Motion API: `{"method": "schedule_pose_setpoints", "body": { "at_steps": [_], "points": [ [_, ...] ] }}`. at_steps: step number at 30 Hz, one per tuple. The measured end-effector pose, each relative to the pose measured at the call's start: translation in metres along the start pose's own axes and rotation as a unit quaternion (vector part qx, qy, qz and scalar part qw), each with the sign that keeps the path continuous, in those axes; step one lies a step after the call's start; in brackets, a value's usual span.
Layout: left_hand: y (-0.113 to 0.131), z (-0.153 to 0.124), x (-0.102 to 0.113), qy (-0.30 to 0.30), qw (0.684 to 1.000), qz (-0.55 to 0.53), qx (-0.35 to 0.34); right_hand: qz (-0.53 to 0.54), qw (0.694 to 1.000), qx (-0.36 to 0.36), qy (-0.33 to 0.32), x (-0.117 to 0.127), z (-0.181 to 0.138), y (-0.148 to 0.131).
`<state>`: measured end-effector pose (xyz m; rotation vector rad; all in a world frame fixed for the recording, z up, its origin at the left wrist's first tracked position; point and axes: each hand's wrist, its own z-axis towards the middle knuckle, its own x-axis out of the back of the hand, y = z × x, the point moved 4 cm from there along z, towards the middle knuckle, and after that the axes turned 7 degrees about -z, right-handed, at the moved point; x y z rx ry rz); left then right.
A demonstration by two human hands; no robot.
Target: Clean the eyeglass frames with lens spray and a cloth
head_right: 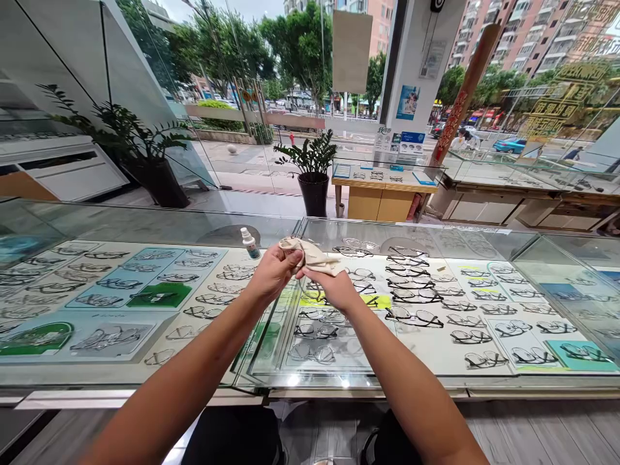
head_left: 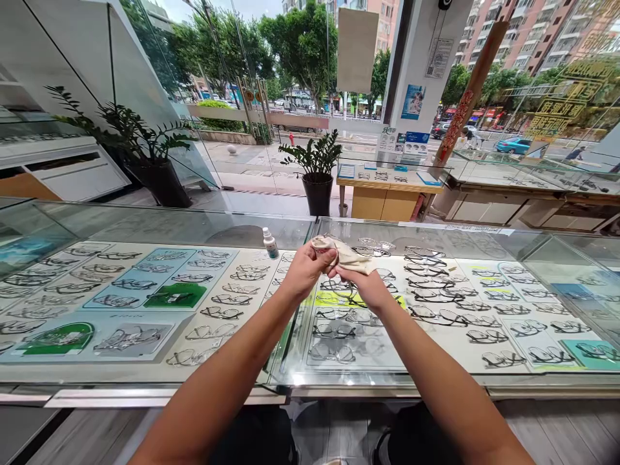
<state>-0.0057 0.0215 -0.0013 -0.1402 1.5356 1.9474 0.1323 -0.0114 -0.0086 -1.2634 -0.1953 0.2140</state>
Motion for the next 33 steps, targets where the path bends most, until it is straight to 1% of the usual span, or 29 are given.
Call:
{"method": "schedule_pose_setpoints", "body": {
  "at_steps": [2, 4, 7, 10, 13, 16, 19, 21, 23, 25, 28, 30, 33],
  "points": [
    [-0.001, -0.001, 0.000, 0.022, 1.000, 0.011, -0.005, -0.008, 1.000, 0.005, -0.022, -0.006, -0.001, -0.001],
    [-0.001, -0.001, -0.001, 0.033, 0.999, 0.005, 0.007, 0.003, 1.000, 0.002, -0.021, -0.007, -0.001, 0.001],
    [0.002, 0.001, -0.005, 0.035, 0.999, -0.031, 0.023, 0.043, 0.999, -0.016, 0.015, 0.001, 0.002, 0.009],
    [0.003, 0.004, -0.003, 0.050, 0.997, -0.059, 0.017, 0.076, 0.996, -0.021, 0.040, 0.012, 0.006, 0.012],
    [0.001, 0.008, 0.004, 0.071, 0.995, -0.066, 0.005, 0.083, 0.995, -0.016, 0.056, 0.021, 0.009, 0.009],
    [-0.001, 0.010, 0.010, 0.083, 0.996, -0.040, 0.006, 0.080, 0.992, 0.009, 0.099, 0.032, 0.009, 0.000],
    [-0.004, 0.009, 0.012, 0.061, 0.998, 0.015, 0.025, 0.063, 0.985, 0.054, 0.150, 0.041, 0.009, -0.009],
    [-0.005, 0.007, 0.010, 0.033, 0.997, 0.058, 0.033, 0.055, 0.983, 0.070, 0.162, 0.043, 0.009, -0.011],
    [-0.007, 0.004, 0.007, 0.003, 0.995, 0.096, 0.040, 0.060, 0.984, 0.066, 0.151, 0.043, 0.009, -0.010],
    [-0.011, 0.000, 0.003, -0.031, 0.990, 0.124, 0.056, 0.078, 0.987, 0.048, 0.131, 0.039, 0.009, -0.008],
    [-0.018, -0.004, -0.002, -0.070, 0.985, 0.138, 0.075, 0.106, 0.988, 0.015, 0.112, 0.033, 0.009, -0.003],
    [-0.022, -0.006, -0.004, -0.078, 0.985, 0.133, 0.082, 0.116, 0.988, 0.001, 0.105, 0.029, 0.009, -0.002],
    [-0.026, -0.007, -0.006, -0.067, 0.987, 0.109, 0.093, 0.127, 0.988, -0.008, 0.090, 0.023, 0.009, -0.001]
  ]
}}
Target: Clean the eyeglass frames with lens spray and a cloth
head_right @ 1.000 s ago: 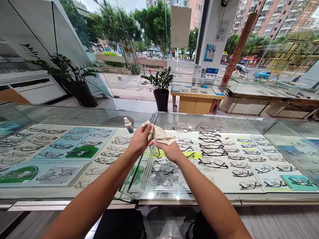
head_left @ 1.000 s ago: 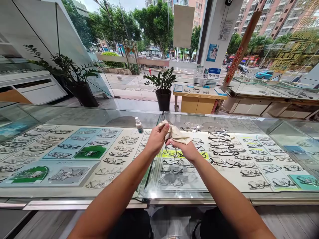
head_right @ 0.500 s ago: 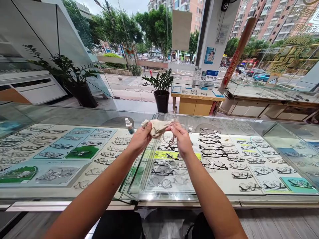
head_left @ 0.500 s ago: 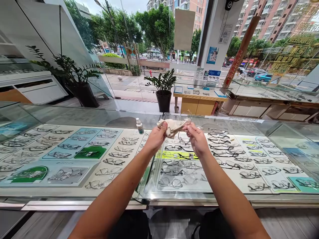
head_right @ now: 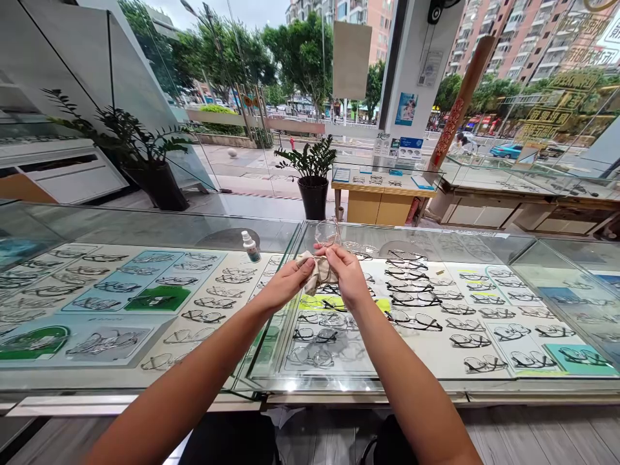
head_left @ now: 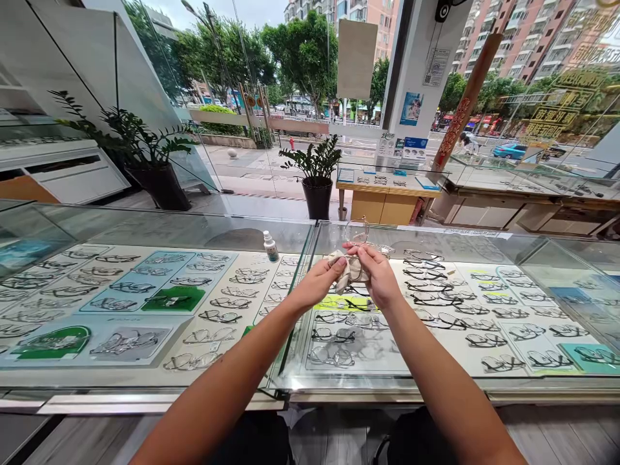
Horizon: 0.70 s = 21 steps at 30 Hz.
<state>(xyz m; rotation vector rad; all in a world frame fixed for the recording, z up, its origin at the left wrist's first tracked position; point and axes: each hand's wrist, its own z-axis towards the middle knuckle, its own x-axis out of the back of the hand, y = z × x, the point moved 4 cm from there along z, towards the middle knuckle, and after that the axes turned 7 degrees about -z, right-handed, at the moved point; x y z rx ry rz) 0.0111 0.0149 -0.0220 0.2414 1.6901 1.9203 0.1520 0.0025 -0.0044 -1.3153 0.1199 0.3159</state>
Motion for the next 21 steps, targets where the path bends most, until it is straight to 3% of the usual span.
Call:
{"method": "schedule_pose_setpoints", "body": {
  "at_steps": [6, 10, 21],
  "points": [
    [0.0031, -0.0008, -0.0018, 0.053, 0.995, -0.089, -0.006, 0.016, 1.000, -0.011, -0.023, -0.0066, -0.0019, 0.0038],
    [0.0019, -0.0032, -0.0058, 0.049, 0.991, -0.121, 0.026, 0.018, 0.999, -0.004, -0.028, -0.0097, -0.0042, 0.0041],
    [0.0040, -0.0048, -0.0096, 0.040, 0.991, -0.127, 0.018, 0.024, 1.000, -0.007, 0.004, -0.0059, -0.0032, 0.0087]
  ]
}}
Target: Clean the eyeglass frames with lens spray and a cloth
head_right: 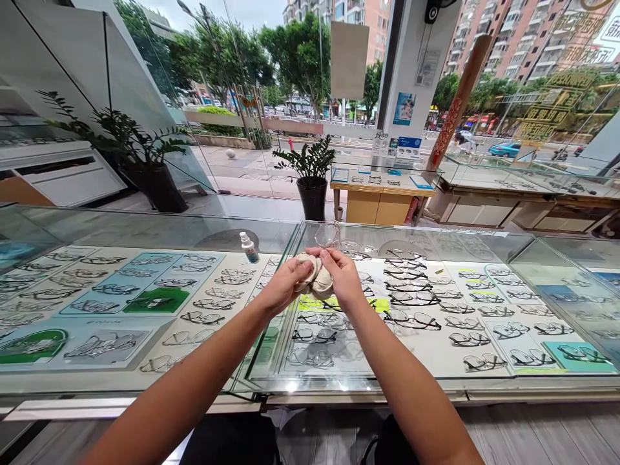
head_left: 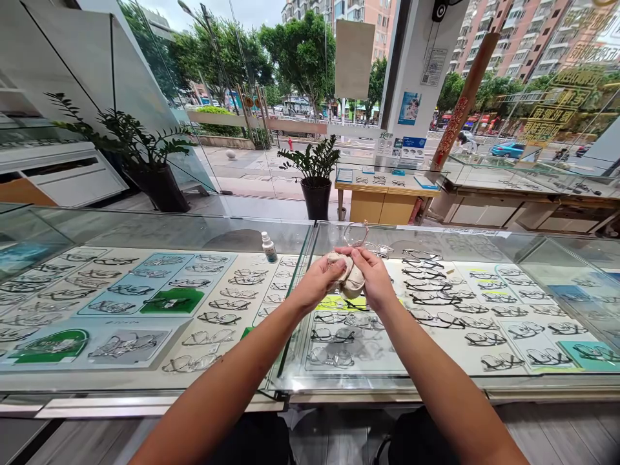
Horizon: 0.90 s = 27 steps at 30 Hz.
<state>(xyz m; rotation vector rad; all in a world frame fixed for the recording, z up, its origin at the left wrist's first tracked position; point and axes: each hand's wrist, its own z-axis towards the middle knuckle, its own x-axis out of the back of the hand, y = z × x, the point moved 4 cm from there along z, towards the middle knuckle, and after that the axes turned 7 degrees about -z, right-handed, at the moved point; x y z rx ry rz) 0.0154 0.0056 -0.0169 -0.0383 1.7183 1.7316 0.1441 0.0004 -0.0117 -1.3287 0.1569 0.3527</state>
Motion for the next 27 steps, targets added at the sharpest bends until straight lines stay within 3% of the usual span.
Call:
{"method": "schedule_pose_setpoints", "body": {
  "at_steps": [5, 10, 13, 22, 27],
  "points": [
    [-0.005, 0.001, 0.004, 0.037, 0.999, 0.010, -0.013, -0.049, 0.999, -0.002, -0.011, -0.002, -0.001, -0.002],
    [-0.002, 0.003, 0.004, 0.072, 0.995, 0.036, -0.061, -0.091, 0.995, 0.042, -0.022, -0.005, -0.003, -0.009],
    [0.002, 0.003, 0.004, 0.080, 0.991, 0.062, -0.085, -0.084, 0.995, 0.041, -0.022, -0.005, -0.003, -0.007],
    [-0.001, 0.000, 0.001, 0.050, 0.997, 0.043, -0.041, -0.025, 1.000, 0.006, 0.000, 0.002, 0.000, 0.002],
    [0.007, 0.001, 0.002, 0.076, 0.988, 0.088, -0.107, -0.025, 0.999, 0.019, -0.021, -0.003, -0.002, 0.001]
  ]
}}
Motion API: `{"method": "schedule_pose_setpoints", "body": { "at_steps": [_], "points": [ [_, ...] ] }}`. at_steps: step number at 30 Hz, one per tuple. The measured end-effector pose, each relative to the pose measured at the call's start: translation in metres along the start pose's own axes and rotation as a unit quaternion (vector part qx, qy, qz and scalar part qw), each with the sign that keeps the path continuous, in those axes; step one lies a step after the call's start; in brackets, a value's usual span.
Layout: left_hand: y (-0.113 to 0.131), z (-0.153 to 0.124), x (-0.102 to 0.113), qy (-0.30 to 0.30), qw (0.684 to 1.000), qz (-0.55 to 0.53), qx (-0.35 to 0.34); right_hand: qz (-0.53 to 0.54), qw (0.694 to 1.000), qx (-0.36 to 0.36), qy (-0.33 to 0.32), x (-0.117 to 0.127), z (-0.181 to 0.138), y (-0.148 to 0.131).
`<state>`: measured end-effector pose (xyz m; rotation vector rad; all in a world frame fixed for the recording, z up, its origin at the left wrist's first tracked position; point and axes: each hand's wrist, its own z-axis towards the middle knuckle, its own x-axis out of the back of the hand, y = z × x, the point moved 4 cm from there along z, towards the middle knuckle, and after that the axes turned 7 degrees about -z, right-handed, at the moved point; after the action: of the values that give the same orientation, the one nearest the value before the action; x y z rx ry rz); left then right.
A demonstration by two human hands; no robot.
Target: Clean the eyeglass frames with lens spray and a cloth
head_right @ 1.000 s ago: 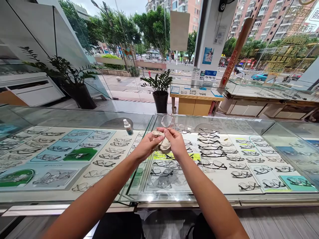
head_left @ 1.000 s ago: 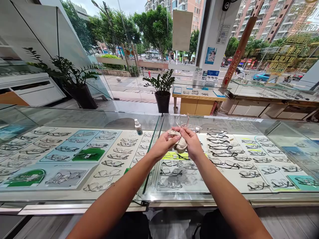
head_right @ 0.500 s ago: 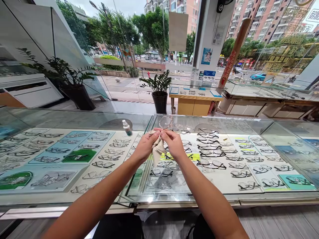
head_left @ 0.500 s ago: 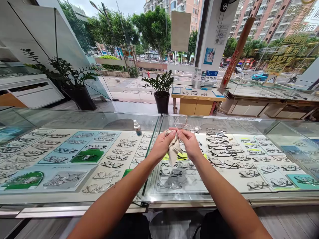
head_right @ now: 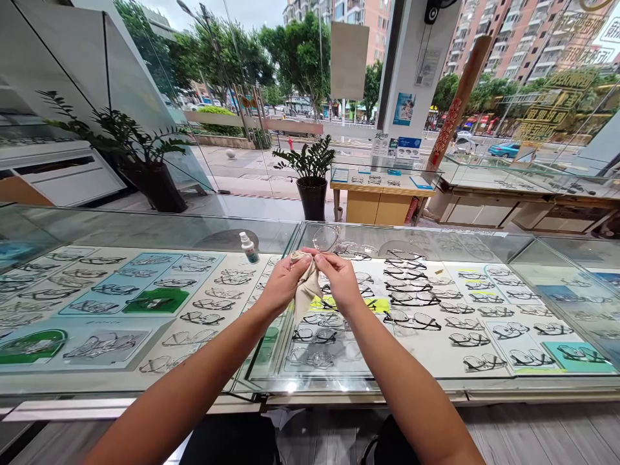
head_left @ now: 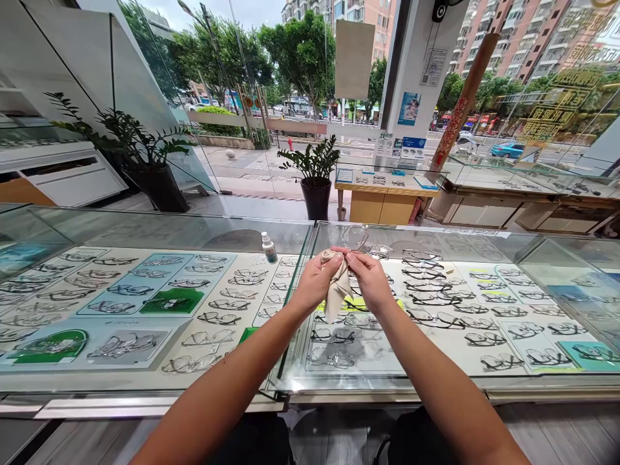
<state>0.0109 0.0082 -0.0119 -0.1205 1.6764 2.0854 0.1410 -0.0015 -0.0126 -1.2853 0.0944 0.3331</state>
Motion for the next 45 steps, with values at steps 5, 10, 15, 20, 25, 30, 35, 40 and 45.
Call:
{"method": "schedule_pose_setpoints", "body": {
  "at_steps": [5, 10, 15, 20, 25, 30, 35, 40, 45],
  "points": [
    [0.001, 0.002, 0.006, -0.047, 0.999, 0.011, 0.018, 0.034, 0.999, -0.027, 0.012, 0.002, 0.000, -0.002],
    [0.000, -0.001, 0.006, -0.058, 0.997, 0.021, 0.039, 0.050, 0.998, -0.035, 0.024, 0.000, 0.000, -0.003],
    [0.002, 0.002, 0.006, -0.040, 0.997, 0.063, -0.014, 0.044, 0.999, -0.026, 0.016, -0.001, 0.000, 0.000],
    [-0.001, 0.005, 0.007, -0.058, 0.997, 0.048, 0.003, 0.052, 0.997, -0.048, 0.033, 0.005, 0.003, 0.002],
    [-0.001, 0.000, 0.004, -0.095, 0.994, 0.028, 0.039, 0.072, 0.995, -0.062, 0.040, 0.007, 0.004, 0.001],
    [-0.003, 0.001, 0.003, -0.077, 0.996, 0.035, 0.015, 0.090, 0.993, -0.080, 0.020, 0.000, 0.002, 0.002],
    [-0.009, 0.004, 0.005, -0.035, 0.999, 0.036, 0.001, 0.089, 0.993, -0.062, 0.044, 0.003, 0.003, 0.002],
    [-0.008, 0.008, 0.016, 0.051, 0.998, 0.031, -0.030, 0.079, 0.994, -0.023, 0.073, 0.019, 0.008, -0.006],
    [0.005, 0.015, 0.037, 0.150, 0.985, 0.006, -0.088, 0.065, 0.993, 0.020, 0.098, 0.037, 0.013, -0.016]
  ]
}}
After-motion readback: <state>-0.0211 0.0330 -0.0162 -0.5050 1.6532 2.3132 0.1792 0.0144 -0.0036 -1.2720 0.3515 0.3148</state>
